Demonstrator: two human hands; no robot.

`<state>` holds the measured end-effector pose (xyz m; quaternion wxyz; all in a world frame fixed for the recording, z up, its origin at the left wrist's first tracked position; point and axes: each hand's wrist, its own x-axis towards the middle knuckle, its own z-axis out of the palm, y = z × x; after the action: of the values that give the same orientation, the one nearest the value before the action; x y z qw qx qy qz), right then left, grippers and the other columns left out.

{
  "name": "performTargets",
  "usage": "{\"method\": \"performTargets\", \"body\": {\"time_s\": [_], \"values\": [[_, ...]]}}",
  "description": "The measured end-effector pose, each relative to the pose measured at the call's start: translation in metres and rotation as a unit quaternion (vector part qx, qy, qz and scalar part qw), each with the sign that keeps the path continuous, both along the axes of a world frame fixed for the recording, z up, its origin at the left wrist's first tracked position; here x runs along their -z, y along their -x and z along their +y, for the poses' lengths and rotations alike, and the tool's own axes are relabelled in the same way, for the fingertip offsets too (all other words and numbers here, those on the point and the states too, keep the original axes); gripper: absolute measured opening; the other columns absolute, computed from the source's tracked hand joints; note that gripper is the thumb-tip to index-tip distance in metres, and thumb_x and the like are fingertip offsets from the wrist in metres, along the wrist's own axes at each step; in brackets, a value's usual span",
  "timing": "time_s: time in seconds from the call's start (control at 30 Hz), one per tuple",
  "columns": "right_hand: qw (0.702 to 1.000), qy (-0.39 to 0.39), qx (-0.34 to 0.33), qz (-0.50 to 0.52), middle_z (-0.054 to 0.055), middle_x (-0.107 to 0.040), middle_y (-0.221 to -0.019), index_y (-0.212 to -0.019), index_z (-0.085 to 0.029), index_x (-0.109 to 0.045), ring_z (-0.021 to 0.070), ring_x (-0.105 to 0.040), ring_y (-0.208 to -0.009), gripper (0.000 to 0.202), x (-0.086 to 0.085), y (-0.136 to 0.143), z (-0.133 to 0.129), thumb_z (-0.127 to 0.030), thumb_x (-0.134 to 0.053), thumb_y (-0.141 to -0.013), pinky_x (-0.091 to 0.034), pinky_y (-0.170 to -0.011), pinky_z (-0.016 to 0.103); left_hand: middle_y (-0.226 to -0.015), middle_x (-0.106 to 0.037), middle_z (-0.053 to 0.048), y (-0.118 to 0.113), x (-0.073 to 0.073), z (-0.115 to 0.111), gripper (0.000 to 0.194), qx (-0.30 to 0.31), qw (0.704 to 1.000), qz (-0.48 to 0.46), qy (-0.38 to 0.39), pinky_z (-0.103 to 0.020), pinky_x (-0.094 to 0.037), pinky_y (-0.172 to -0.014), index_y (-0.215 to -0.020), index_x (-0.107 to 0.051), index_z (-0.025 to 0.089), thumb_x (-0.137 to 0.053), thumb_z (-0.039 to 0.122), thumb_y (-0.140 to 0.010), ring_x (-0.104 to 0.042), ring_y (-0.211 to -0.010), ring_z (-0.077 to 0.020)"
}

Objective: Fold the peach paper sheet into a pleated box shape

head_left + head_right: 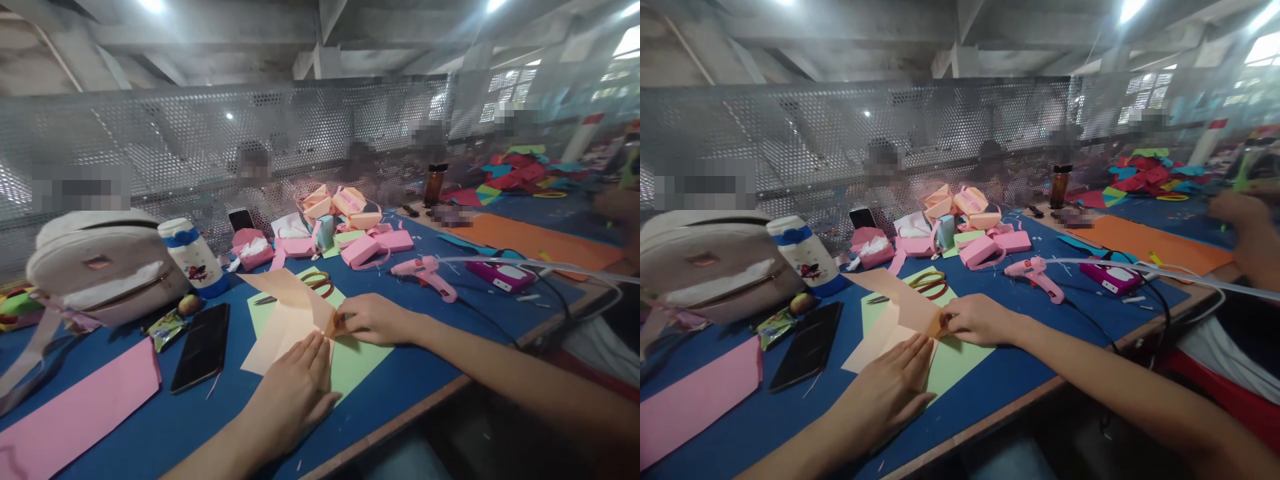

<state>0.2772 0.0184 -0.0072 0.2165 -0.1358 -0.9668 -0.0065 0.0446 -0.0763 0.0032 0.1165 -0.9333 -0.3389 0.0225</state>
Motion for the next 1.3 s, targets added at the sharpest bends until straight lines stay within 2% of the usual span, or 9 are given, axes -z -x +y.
{"method": "performTargets", "body": {"time_s": [0.13, 0.2, 0.33, 0.4, 0.6, 0.77, 0.97, 1.13, 1.3], "values": [[1.000, -0.009, 0.001, 0.006, 0.006, -0.070, -0.095, -0.102, -0.019, -0.073, 0.0172, -0.062, -0.087, 0.021, 0.001, 0.001, 0.003, -0.023, -0.053, -0.098, -0.042, -0.070, 0.027, -0.135, -0.056, -0.027, 0.004, 0.004, 0.003, 0.051, 0.024, 0.998, -0.044, -0.024, -0.044, -0.052, -0.100, -0.132, -0.051, -0.003, -0.046, 0.013, -0.084, -0.056, -0.125, -0.0343], [1.000, -0.023, 0.000, 0.015, 0.006, -0.069, -0.091, -0.103, -0.020, -0.073, 0.0175, -0.062, -0.085, 0.024, 0.002, 0.002, 0.003, -0.029, -0.051, -0.099, -0.042, -0.070, 0.028, -0.133, -0.058, -0.026, 0.007, 0.007, 0.007, 0.052, 0.037, 0.996, -0.074, -0.039, -0.043, -0.053, -0.098, -0.132, -0.050, -0.001, -0.044, 0.009, -0.082, -0.058, -0.123, -0.0329], [0.998, -0.056, 0.006, 0.028, 0.005, -0.069, -0.090, -0.101, -0.021, -0.072, 0.0168, -0.061, -0.085, 0.027, 0.005, 0.005, 0.002, -0.034, -0.049, -0.101, -0.041, -0.072, 0.028, -0.115, -0.069, -0.023, 0.014, 0.013, 0.019, 0.038, 0.103, 0.981, -0.142, -0.087, -0.042, -0.059, -0.089, -0.128, -0.051, 0.005, -0.041, 0.005, -0.091, -0.069, -0.107, -0.0297], [0.997, -0.077, 0.011, 0.026, 0.005, -0.069, -0.087, -0.099, -0.020, -0.072, 0.0165, -0.060, -0.082, 0.027, 0.006, 0.007, 0.001, -0.035, -0.049, -0.101, -0.040, -0.069, 0.029, -0.112, -0.071, -0.019, 0.020, 0.013, 0.026, 0.034, 0.125, 0.976, -0.163, -0.072, -0.039, -0.059, -0.088, -0.127, -0.051, 0.010, -0.043, 0.007, -0.094, -0.070, -0.106, -0.0267], [0.989, -0.138, 0.042, 0.040, 0.006, -0.069, -0.084, -0.093, -0.020, -0.071, 0.0188, -0.057, -0.081, 0.027, 0.006, 0.016, -0.006, -0.037, -0.052, -0.099, -0.037, -0.066, 0.031, -0.117, -0.072, -0.010, 0.037, 0.012, 0.034, 0.045, 0.071, 0.949, -0.297, 0.080, -0.028, -0.058, -0.083, -0.131, -0.055, 0.022, -0.041, 0.006, -0.092, -0.072, -0.101, -0.0207], [0.985, -0.074, 0.080, 0.135, 0.005, -0.069, -0.081, -0.087, -0.019, -0.071, 0.0182, -0.057, -0.076, 0.024, 0.001, 0.022, -0.014, -0.034, -0.055, -0.098, -0.039, -0.065, 0.030, -0.119, -0.071, -0.007, 0.040, 0.014, 0.031, 0.050, 0.052, 0.927, -0.358, 0.097, -0.024, -0.055, -0.086, -0.131, -0.057, 0.021, -0.035, 0.005, -0.089, -0.070, -0.105, -0.0173], [0.968, 0.053, 0.071, 0.234, 0.004, -0.072, -0.084, -0.086, -0.021, -0.072, 0.0175, -0.060, -0.080, 0.016, -0.011, 0.036, -0.017, -0.029, -0.061, -0.095, -0.043, -0.070, 0.029, -0.118, -0.072, -0.005, 0.045, 0.007, 0.025, 0.041, 0.025, 0.903, -0.417, 0.100, -0.023, -0.054, -0.087, -0.128, -0.061, 0.021, -0.041, 0.012, -0.093, -0.070, -0.106, -0.0176], [0.978, 0.003, 0.052, 0.204, 0.004, -0.068, -0.080, -0.081, -0.020, -0.068, 0.0186, -0.056, -0.078, 0.019, -0.022, 0.047, -0.007, -0.025, -0.057, -0.096, -0.039, -0.068, 0.030, -0.119, -0.071, -0.005, 0.050, 0.005, 0.024, 0.040, 0.012, 0.880, -0.460, 0.116, -0.023, -0.054, -0.089, -0.128, -0.062, 0.022, -0.041, 0.015, -0.095, -0.069, -0.107, -0.0183], [0.979, -0.015, 0.054, 0.198, 0.005, -0.066, -0.080, -0.082, -0.019, -0.064, 0.0189, -0.052, -0.078, 0.019, -0.020, 0.051, 0.001, -0.018, -0.052, -0.096, -0.038, -0.069, 0.031, -0.132, -0.064, -0.006, 0.055, 0.004, 0.026, 0.045, 0.017, 0.880, -0.452, 0.147, -0.028, -0.049, -0.099, -0.138, -0.054, 0.021, -0.043, 0.016, -0.095, -0.062, -0.119, -0.0198]]}}
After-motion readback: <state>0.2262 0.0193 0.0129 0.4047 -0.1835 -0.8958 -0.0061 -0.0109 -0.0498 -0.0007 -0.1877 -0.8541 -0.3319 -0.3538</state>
